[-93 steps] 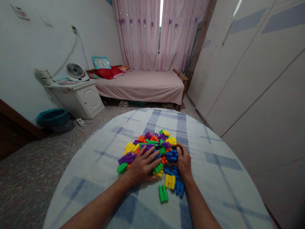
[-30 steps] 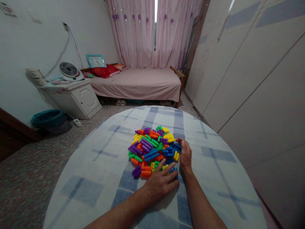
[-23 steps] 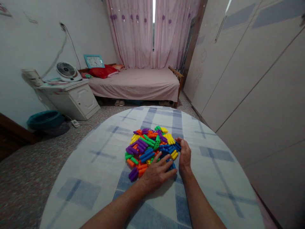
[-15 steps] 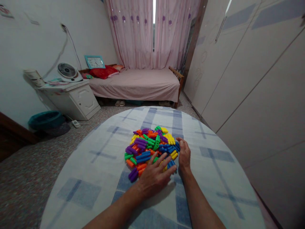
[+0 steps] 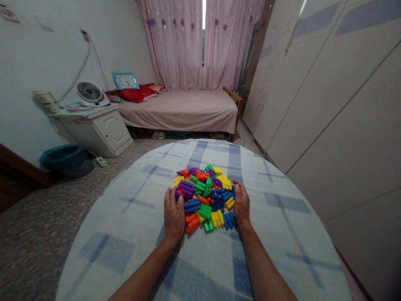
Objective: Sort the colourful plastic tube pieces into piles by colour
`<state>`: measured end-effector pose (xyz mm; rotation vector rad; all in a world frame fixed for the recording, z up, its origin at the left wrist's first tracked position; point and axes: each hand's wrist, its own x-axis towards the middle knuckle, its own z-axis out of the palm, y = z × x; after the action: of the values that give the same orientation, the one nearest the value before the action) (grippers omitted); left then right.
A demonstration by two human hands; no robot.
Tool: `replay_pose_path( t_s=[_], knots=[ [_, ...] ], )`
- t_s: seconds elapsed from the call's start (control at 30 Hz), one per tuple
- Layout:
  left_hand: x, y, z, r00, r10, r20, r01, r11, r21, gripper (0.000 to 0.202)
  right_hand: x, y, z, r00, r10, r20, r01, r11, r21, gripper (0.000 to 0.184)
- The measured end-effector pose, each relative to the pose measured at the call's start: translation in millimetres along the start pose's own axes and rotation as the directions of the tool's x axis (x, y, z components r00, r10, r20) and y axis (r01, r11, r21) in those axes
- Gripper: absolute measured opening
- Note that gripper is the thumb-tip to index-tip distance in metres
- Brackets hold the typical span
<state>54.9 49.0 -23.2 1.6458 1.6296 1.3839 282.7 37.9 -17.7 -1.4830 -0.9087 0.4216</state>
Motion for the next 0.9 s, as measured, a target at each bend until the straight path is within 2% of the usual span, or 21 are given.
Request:
replay_pose_path(
  t_s=[0.13, 0.23, 0.4, 0.57, 0.73, 0.83, 0.9],
  knots=[
    [12.5, 7.5, 16.6, 0.999, 0.046, -0.018, -0.046, 0.998, 0.031, 0.047, 0.5, 1.3, 1.2, 1.0, -0.002, 0.022, 0.002, 1.0, -0.011, 0.051],
    [18.6, 7.8, 21.3, 0.999, 0.041, -0.029, -0.04, 0.999, 0.033, 0.047, 0.9, 1.6, 1.5, 1.0, -0.008, 0.026, 0.008, 1.0, -0.024, 0.051],
    [15.8, 1.4, 12.7, 0.998, 0.018, -0.068, -0.023, 0.997, -0.072, 0.047, 0.6, -1.0, -0.1, 1.0, 0.001, 0.001, -0.001, 1.0, -0.027, 0.051],
    [18.2, -5.5, 1.1, 0.99, -0.06, -0.129, 0.033, 0.979, -0.199, 0.047, 2.4, 2.9, -3.0, 0.998, 0.003, -0.056, -0.002, 1.0, 0.02, 0.049],
    [34.3, -5.8, 0.4, 0.981, -0.078, -0.18, 0.041, 0.978, -0.202, 0.047, 5.5, 12.0, -5.3, 0.982, 0.056, -0.181, -0.032, 0.991, 0.128, 0.05],
    [41.6, -7.5, -1.1, 0.973, -0.095, -0.209, 0.056, 0.981, -0.185, 0.045, 7.4, 13.5, -7.6, 0.974, 0.032, -0.223, -0.013, 0.996, 0.083, 0.049],
    [45.1, -10.0, -3.1, 0.959, -0.073, -0.273, 0.029, 0.986, -0.163, 0.043, 8.3, 12.9, -9.2, 0.965, 0.019, -0.261, -0.006, 0.999, 0.05, 0.047]
  ],
)
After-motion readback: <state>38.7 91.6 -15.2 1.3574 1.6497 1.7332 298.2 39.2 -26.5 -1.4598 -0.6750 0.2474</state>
